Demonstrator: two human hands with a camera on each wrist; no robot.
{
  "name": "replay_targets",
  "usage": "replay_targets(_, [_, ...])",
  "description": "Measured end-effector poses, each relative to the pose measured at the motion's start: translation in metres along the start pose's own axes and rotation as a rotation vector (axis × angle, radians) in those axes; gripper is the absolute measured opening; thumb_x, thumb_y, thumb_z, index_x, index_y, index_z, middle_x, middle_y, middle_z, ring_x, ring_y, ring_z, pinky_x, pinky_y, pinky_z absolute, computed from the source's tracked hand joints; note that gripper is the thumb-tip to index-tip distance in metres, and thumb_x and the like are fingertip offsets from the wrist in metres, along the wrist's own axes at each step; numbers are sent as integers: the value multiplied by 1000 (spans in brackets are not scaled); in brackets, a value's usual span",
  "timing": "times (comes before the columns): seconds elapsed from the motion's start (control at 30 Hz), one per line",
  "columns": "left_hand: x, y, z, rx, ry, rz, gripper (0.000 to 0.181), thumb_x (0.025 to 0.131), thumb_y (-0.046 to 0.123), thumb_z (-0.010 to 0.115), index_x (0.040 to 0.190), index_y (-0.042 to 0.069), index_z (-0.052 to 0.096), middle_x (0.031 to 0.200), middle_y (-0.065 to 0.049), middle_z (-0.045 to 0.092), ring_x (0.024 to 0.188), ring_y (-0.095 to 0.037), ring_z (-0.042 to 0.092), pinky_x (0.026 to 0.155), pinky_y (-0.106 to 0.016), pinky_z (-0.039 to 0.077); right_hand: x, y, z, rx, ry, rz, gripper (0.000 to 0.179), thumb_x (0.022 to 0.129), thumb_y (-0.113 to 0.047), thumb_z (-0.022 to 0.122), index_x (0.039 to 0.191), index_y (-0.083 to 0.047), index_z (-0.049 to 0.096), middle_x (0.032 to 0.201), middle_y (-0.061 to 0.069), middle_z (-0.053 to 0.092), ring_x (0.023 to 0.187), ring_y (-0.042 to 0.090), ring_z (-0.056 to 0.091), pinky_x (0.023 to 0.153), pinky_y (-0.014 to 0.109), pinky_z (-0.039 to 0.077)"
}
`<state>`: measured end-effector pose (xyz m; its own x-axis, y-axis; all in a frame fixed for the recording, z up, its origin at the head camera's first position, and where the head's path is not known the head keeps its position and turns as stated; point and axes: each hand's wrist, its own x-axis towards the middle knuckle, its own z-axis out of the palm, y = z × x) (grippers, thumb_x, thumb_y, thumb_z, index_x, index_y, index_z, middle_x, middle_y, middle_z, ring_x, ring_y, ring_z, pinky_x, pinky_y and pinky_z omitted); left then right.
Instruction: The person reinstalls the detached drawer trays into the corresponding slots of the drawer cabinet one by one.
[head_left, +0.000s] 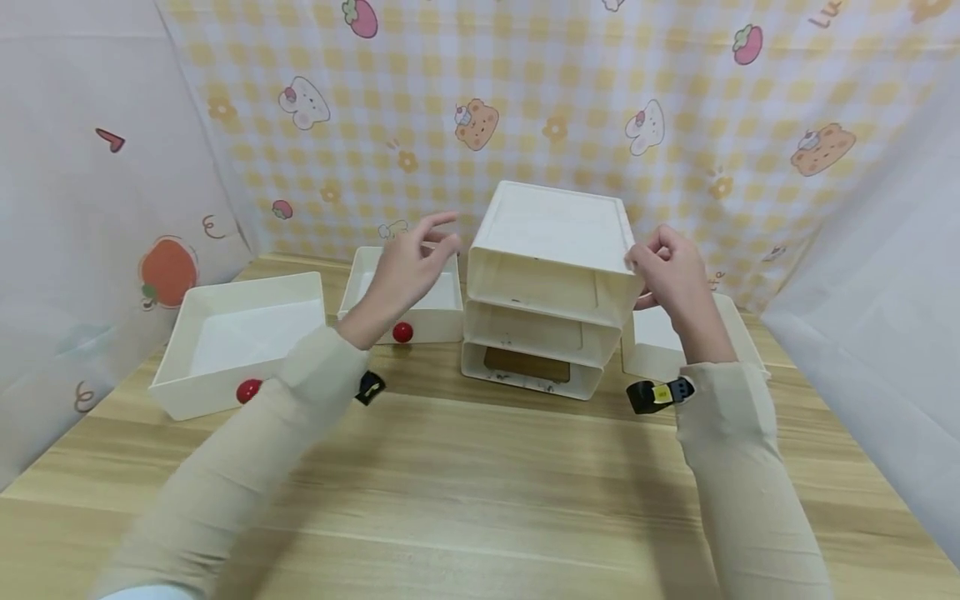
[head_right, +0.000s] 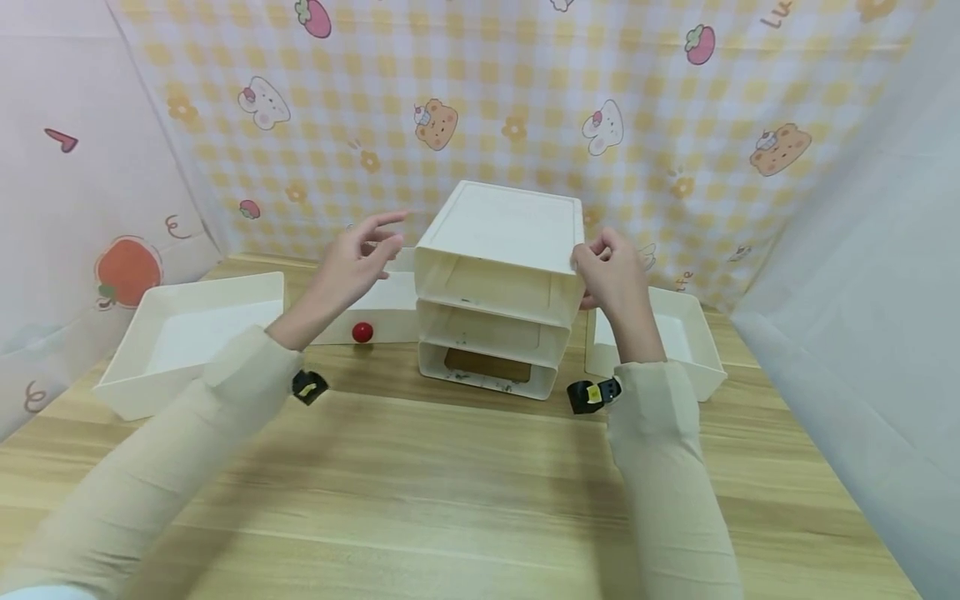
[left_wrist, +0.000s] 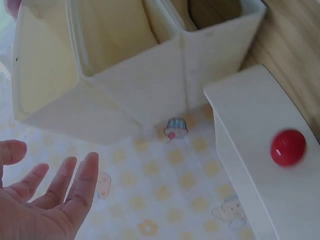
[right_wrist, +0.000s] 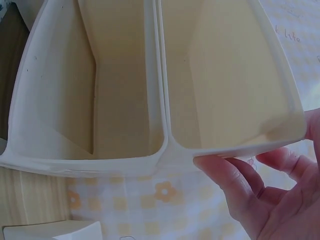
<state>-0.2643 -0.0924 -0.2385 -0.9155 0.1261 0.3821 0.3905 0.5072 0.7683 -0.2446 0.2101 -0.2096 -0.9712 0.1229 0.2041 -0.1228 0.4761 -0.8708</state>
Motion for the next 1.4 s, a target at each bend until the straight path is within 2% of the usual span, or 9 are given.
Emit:
replay_targets(0.3, [-39, -24, -49, 97, 31, -37, 38, 95, 23, 47, 133, 19, 49, 124, -11, 59, 112, -32, 55, 88, -48, 49, -2, 2, -1, -35, 26, -13, 14, 85, -21, 48, 82, -8, 42, 85, 6, 53, 53, 15, 60, 50, 30, 55])
replay_targets(0.5, [-67, -36, -85, 154, 104, -67, 37, 96, 25, 46, 132, 17, 50, 124, -11, 59, 112, -27, 55, 89, -39, 47, -1, 2, -3, -45, 34, -14, 15, 86, -22, 47, 84, -7, 42, 79, 1, 53, 53, 13, 59, 50, 30, 55])
replay_targets(0.73, [-93, -52, -123, 269, 221, -105, 37, 94, 31, 48, 130, 21, 53, 118, -3, 62, 95, 10, 50, 73, -3, 38, 1, 1, -2, -1, 16, -16, 14, 86, -21, 48, 82, -9, 42, 79, 0, 53, 51, 12, 59, 48, 29, 55])
replay_targets(0.87, [-106, -62, -143, 307, 241, -131, 40, 94, 32, 49, 132, 18, 52, 114, 4, 60, 87, 21, 41, 70, 0, 35, 0, 3, -1, -6, 12, -12, 15, 87, -21, 48, 82, -8, 42, 80, 1, 53, 50, 11, 58, 48, 29, 55])
replay_targets(1.03, [-118, -80, -165, 360, 207, -207, 46, 94, 34, 47, 135, 14, 47, 122, -12, 56, 80, 19, 37, 66, -6, 34, 1, 4, -2, -14, 2, -10, 15, 87, -22, 48, 83, -8, 42, 84, 4, 53, 51, 11, 59, 49, 29, 55])
replay_targets(1.2, [-125, -104, -182, 426, 156, -267, 48, 94, 34, 47, 133, 6, 47, 121, -24, 54, 80, 10, 49, 58, -9, 34, 2, 4, -2, -14, 0, -13, 16, 88, -22, 48, 84, -8, 42, 83, 3, 53, 51, 11, 59, 49, 29, 55])
replay_targets(1.3, [-130, -118, -189, 465, 130, -297, 48, 94, 32, 46, 132, 1, 46, 121, -30, 53, 87, -14, 62, 58, -15, 37, 2, 4, -2, -19, -1, -16, 17, 88, -22, 48, 84, -7, 42, 82, 3, 52, 51, 11, 58, 48, 29, 55])
replay_targets(1.37, [-133, -125, -193, 473, 103, -329, 52, 94, 32, 45, 133, -2, 43, 121, -34, 50, 99, -41, 58, 61, -25, 43, 2, 4, -2, -20, -3, -18, 17, 88, -22, 48, 85, -7, 42, 82, 4, 51, 52, 11, 58, 48, 29, 54])
replay_targets(1.4, [-134, -129, -194, 478, 92, -346, 54, 94, 32, 45, 134, -3, 41, 122, -36, 49, 101, -44, 57, 63, -31, 45, 1, 4, -2, -20, -2, -19, 16, 88, -22, 48, 84, -7, 42, 82, 4, 51, 52, 11, 59, 48, 29, 54])
